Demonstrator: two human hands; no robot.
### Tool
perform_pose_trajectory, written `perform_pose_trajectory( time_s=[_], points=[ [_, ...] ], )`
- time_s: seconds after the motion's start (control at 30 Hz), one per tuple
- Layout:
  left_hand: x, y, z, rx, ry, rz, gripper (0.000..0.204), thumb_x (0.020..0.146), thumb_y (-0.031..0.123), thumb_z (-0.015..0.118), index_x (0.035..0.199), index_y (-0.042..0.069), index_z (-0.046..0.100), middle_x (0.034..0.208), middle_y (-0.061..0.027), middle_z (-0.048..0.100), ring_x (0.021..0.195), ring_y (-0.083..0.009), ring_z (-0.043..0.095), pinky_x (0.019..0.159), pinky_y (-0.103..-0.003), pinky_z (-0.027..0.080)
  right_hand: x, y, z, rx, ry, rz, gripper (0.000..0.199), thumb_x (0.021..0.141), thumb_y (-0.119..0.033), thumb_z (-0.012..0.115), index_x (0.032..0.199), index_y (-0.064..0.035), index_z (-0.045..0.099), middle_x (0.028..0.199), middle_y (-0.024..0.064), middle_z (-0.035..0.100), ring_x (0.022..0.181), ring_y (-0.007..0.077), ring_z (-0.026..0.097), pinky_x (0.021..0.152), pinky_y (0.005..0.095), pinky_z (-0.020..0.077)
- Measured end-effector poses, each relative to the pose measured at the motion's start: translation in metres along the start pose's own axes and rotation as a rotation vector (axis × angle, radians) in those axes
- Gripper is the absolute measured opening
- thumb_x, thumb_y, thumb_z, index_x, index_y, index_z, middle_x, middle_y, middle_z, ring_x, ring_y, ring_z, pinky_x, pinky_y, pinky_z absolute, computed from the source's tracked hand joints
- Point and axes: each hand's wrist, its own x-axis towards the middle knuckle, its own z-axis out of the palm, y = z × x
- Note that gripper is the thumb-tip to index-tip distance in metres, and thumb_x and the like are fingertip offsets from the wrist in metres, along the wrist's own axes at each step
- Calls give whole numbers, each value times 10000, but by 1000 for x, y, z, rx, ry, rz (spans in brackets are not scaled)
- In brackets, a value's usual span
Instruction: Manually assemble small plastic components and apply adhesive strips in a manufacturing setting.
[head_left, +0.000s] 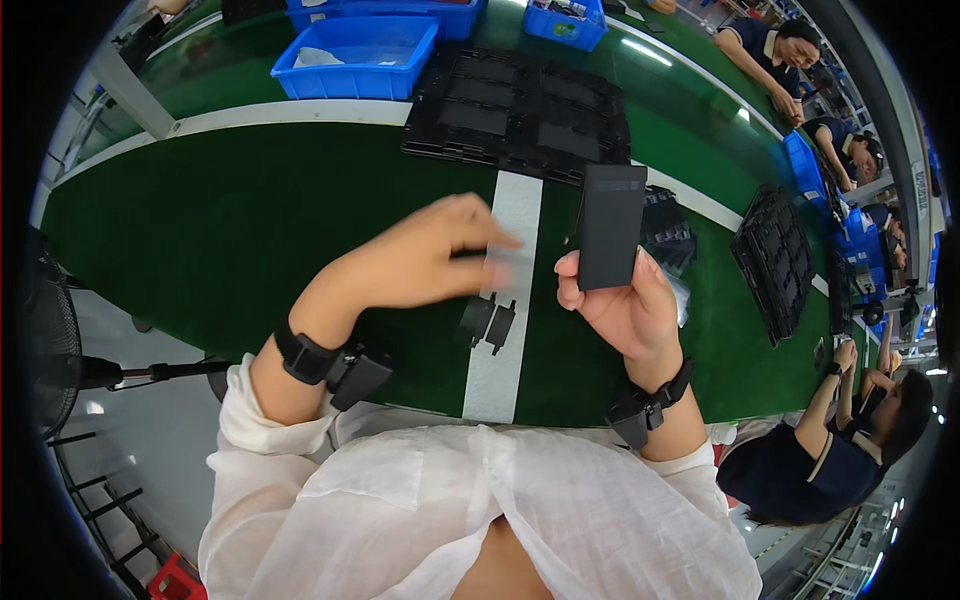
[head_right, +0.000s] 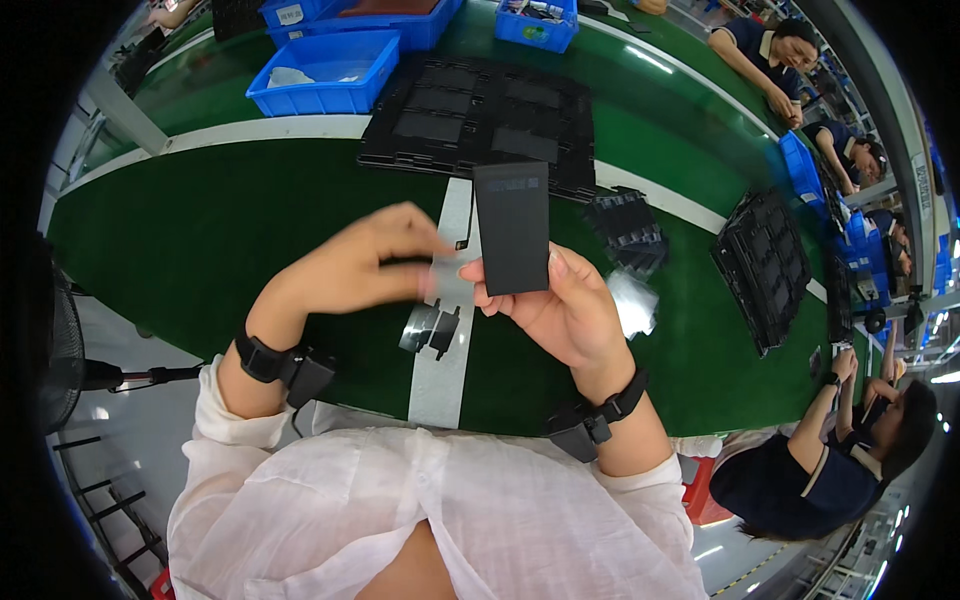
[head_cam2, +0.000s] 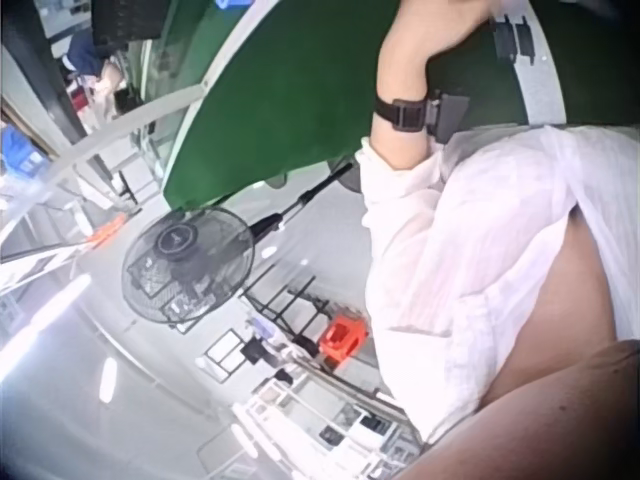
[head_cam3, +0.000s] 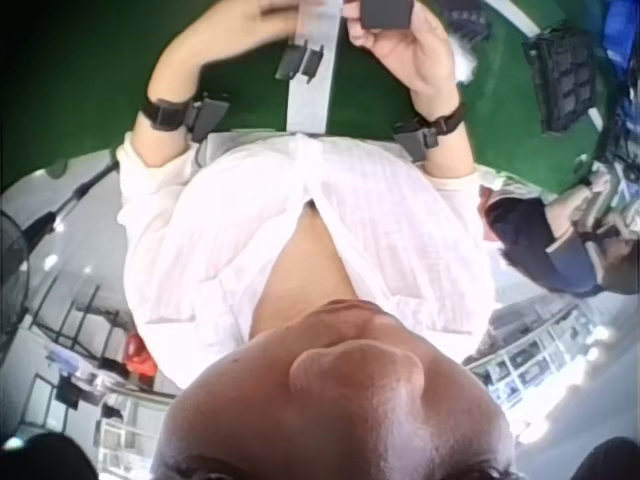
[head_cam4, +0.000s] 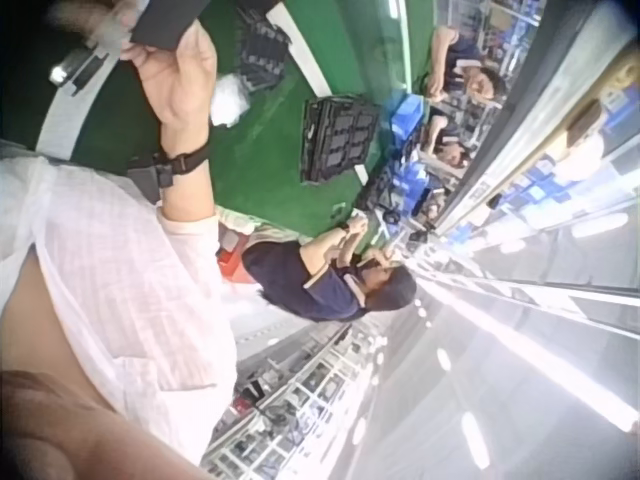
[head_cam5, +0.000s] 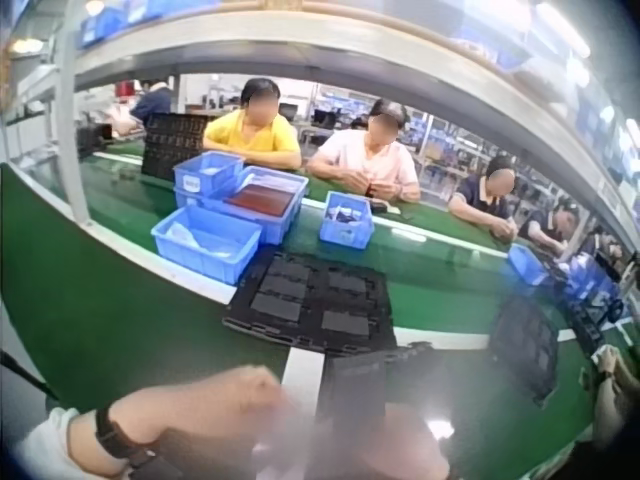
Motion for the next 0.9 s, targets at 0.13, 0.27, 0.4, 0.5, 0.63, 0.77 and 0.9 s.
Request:
perform_pose_trajectory(
  time_s=[0.13,0.27,0.4,0.5,0.63,0.77,0.9],
  points=[
    [-15,4,16,439,-130,55,574,636,370,747,1156,176,601,919,-71,400,867,-227,394,738,-312,311,-1,0,1,83,-16,-44,454,933,-330,425,1162,61,443,1107,262,547,913,277,560,802,374,447],
    [-13,3,20,465,-93,71,510,673,371,721,1129,166,621,887,-62,423,852,-214,398,713,-308,315,0,1,3,140,11,-53,413,940,-327,400,1159,18,458,1089,219,564,874,255,534,758,365,425],
    [-10,-1,24,460,-62,67,479,691,336,715,1137,192,617,906,-67,403,860,-225,398,737,-318,322,0,3,-2,388,-129,-29,364,957,-350,323,1155,-89,482,950,117,570,761,198,461,666,319,370],
    [-10,-3,25,465,-34,83,480,698,343,708,1139,178,615,899,-67,401,856,-225,399,736,-319,322,-3,4,-2,484,-155,2,371,964,-369,278,1155,-129,487,870,84,544,712,174,420,634,305,344],
    [-9,-1,24,454,-3,87,489,713,348,693,1156,162,602,883,-67,393,844,-221,395,730,-318,320,0,2,6,362,-91,-63,401,956,-376,330,1217,-102,464,932,101,559,762,168,468,681,320,385],
    [-8,-1,28,480,5,28,504,708,345,700,1166,164,594,871,-65,387,830,-218,390,725,-314,319,-2,-9,25,-317,215,-251,401,923,-286,474,1229,-27,477,1062,132,557,881,184,522,785,332,426],
    [-6,-1,27,480,31,29,479,706,322,707,1144,155,607,862,-61,387,818,-212,390,722,-310,331,-5,-11,32,-747,440,-417,360,817,-53,612,1157,40,543,1141,139,538,985,198,527,863,287,418]
  ],
)
